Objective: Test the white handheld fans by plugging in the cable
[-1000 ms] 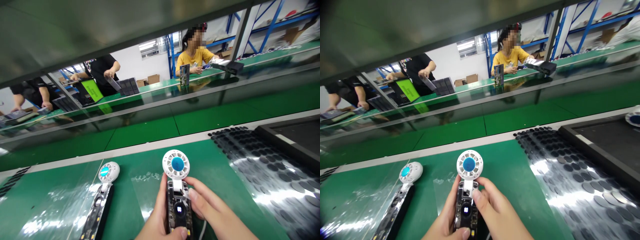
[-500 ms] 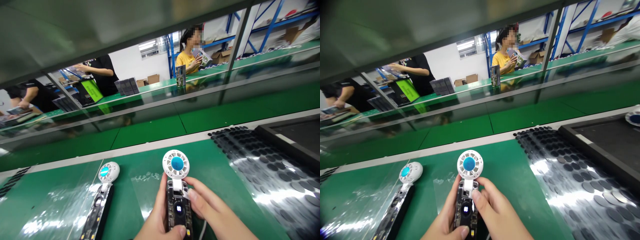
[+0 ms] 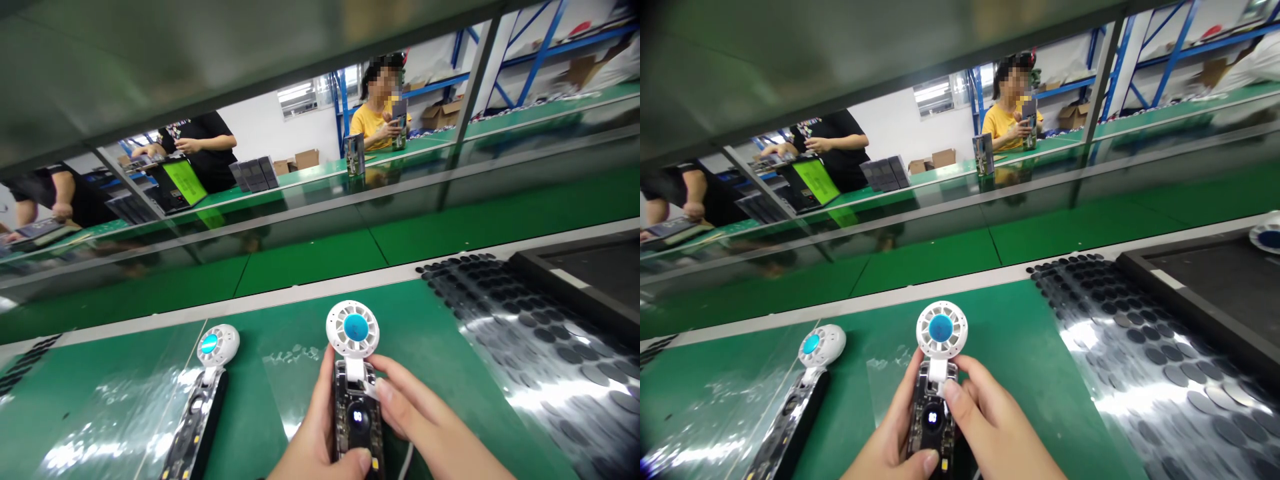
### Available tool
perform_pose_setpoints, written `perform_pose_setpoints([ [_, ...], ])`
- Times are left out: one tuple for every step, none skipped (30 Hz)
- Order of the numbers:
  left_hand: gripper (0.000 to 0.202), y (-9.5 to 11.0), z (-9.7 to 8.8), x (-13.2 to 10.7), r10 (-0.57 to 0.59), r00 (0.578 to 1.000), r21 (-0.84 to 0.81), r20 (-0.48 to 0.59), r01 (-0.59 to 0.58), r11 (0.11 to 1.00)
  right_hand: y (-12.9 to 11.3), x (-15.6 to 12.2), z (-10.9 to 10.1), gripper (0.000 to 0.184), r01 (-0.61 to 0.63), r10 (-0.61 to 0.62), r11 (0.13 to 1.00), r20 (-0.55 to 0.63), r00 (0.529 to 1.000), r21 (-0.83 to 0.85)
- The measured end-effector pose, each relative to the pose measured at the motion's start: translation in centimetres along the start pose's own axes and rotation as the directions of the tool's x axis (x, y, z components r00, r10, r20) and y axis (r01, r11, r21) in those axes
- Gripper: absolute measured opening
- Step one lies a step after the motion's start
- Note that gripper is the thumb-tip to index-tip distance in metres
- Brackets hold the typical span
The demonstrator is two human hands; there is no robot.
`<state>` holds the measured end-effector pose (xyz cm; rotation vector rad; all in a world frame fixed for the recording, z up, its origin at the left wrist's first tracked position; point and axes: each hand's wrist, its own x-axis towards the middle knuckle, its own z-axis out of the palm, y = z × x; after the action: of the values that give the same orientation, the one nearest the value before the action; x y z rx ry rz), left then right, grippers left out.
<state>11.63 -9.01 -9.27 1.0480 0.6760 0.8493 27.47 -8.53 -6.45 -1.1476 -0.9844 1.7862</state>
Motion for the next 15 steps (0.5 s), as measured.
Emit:
perform_pose_setpoints([
  [0.091, 0.04, 0.03, 0.00, -0.004, 1.000, -0.001, -0.001, 0.004, 1.000, 0.01, 0.02, 0.01, 0.049, 0.002, -0.002, 1.000, -0.003, 1.000, 0.000],
  [0.090, 0.08, 0.07, 0.00, -0.008, 1.000, -0.001, -0.004, 0.008, 1.000, 0.03, 0.05, 0.01, 0.049, 0.002, -0.002, 1.000, -0.004, 1.000, -0.003],
  [0.090, 0.11, 0.11, -0.02, -0.013, 1.000, -0.001, -0.006, 0.013, 1.000, 0.05, 0.08, 0.00, 0.049, 0.002, -0.002, 1.000, -0.006, 1.000, -0.006],
  [0.090, 0.14, 0.14, -0.03, -0.015, 1.000, 0.003, -0.008, 0.015, 1.000, 0.09, 0.12, -0.02, 0.049, 0.004, -0.004, 1.000, -0.006, 1.000, -0.011],
  [0.090, 0.15, 0.16, -0.04, -0.013, 1.000, 0.008, -0.012, 0.013, 1.000, 0.14, 0.16, -0.04, 0.049, 0.010, -0.010, 1.000, -0.007, 1.000, -0.017],
  [0.090, 0.15, 0.17, -0.06, -0.010, 1.000, 0.012, -0.013, 0.010, 1.000, 0.18, 0.19, -0.06, 0.049, 0.014, -0.014, 1.000, -0.007, 1.000, -0.023],
  [0.090, 0.15, 0.16, -0.07, -0.008, 1.000, 0.014, -0.013, 0.008, 1.000, 0.23, 0.22, -0.08, 0.048, 0.013, -0.013, 1.000, -0.006, 1.000, -0.027],
  [0.090, 0.12, 0.14, -0.07, -0.005, 1.000, 0.013, -0.011, 0.005, 1.000, 0.26, 0.24, -0.11, 0.048, 0.013, -0.013, 0.999, -0.007, 1.000, -0.032],
  [0.090, 0.09, 0.11, -0.07, -0.004, 1.000, 0.010, -0.007, 0.004, 1.000, 0.29, 0.25, -0.12, 0.047, 0.012, -0.013, 0.999, -0.011, 1.000, -0.037],
  [0.090, 0.04, 0.07, -0.05, -0.005, 1.000, 0.007, -0.004, 0.006, 1.000, 0.30, 0.25, -0.13, 0.047, 0.011, -0.012, 0.999, -0.018, 1.000, -0.041],
  [0.089, -0.01, 0.04, -0.04, -0.007, 1.000, 0.007, -0.005, 0.007, 1.000, 0.30, 0.25, -0.13, 0.046, 0.010, -0.011, 0.999, -0.028, 1.000, -0.043],
  [0.089, -0.06, 0.02, -0.02, -0.005, 1.000, 0.010, -0.007, 0.005, 1.000, 0.29, 0.23, -0.12, 0.046, 0.007, -0.009, 0.999, -0.039, 0.999, -0.047],
  [0.090, -0.11, 0.02, 0.00, 0.000, 1.000, 0.014, -0.009, 0.000, 1.000, 0.27, 0.23, -0.11, 0.046, 0.006, -0.008, 0.999, -0.047, 0.999, -0.050],
  [0.090, -0.14, 0.04, 0.02, 0.009, 1.000, 0.022, -0.012, -0.008, 1.000, 0.25, 0.22, -0.10, 0.046, 0.000, -0.003, 0.999, -0.051, 0.999, -0.052],
  [0.091, -0.15, 0.07, 0.04, 0.018, 1.000, 0.030, -0.017, -0.018, 0.999, 0.24, 0.23, -0.08, 0.045, -0.010, 0.008, 0.998, -0.050, 0.999, -0.054],
])
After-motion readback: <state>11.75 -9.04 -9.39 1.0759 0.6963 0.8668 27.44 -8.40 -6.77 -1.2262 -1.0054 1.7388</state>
